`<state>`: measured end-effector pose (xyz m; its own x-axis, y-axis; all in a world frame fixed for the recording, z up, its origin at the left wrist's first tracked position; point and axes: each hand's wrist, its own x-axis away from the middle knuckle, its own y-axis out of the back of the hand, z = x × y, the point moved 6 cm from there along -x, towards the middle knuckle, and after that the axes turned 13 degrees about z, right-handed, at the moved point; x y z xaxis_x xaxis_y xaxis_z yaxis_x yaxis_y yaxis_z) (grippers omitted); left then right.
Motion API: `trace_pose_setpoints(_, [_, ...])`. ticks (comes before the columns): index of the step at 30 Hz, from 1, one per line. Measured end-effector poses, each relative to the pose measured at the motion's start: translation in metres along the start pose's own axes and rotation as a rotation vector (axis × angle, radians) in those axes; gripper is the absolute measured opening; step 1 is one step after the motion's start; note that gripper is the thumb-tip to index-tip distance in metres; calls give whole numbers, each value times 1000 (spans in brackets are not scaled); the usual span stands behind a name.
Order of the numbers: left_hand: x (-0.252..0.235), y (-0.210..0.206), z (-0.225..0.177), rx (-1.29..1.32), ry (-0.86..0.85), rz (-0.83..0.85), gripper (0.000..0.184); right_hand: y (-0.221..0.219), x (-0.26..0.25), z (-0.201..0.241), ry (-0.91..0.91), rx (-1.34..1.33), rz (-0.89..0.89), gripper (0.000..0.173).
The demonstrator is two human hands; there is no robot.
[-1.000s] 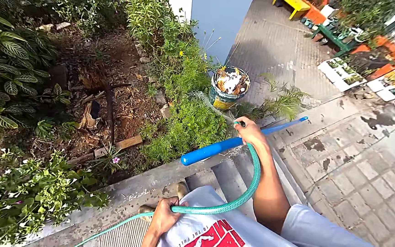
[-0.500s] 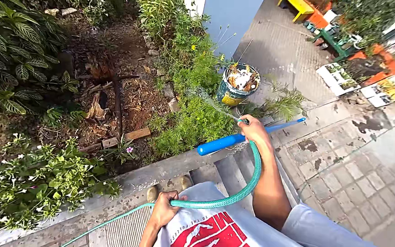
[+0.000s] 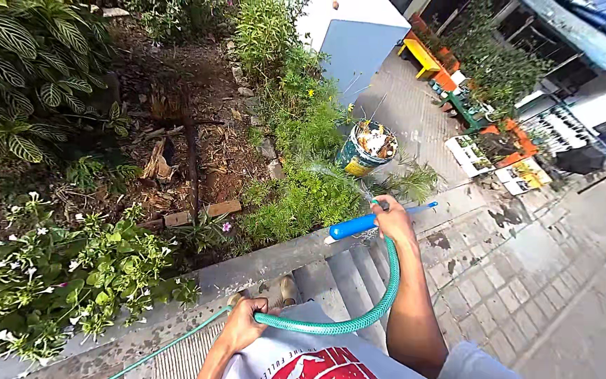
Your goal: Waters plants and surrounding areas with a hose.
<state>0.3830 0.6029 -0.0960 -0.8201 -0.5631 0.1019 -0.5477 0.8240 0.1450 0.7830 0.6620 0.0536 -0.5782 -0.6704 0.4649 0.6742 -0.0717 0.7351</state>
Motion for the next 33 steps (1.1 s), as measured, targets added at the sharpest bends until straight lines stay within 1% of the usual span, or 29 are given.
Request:
trace_pose_setpoints(5, [25, 19, 3, -21, 10, 11, 42, -15, 20, 15, 49, -74, -72, 33])
trace_pose_setpoints(13, [38, 39, -4, -30, -3, 32, 42, -21, 35, 30, 129, -148, -135, 33])
trace_pose_setpoints(17, [39, 44, 0, -30, 15, -9, 44, -21, 34, 41, 169, -192, -168, 35])
trace_pose_setpoints(23, [39, 45, 1, -24, 17, -50, 41, -18, 34, 57, 258, -266, -180, 34])
trace_pose_setpoints(26, [34, 46, 0, -21, 24, -67, 44, -12, 35, 64, 289, -275, -190, 34])
trace_pose_setpoints(33, [24, 48, -3, -38, 21, -69, 44, 0, 40, 65, 354, -348, -207, 35])
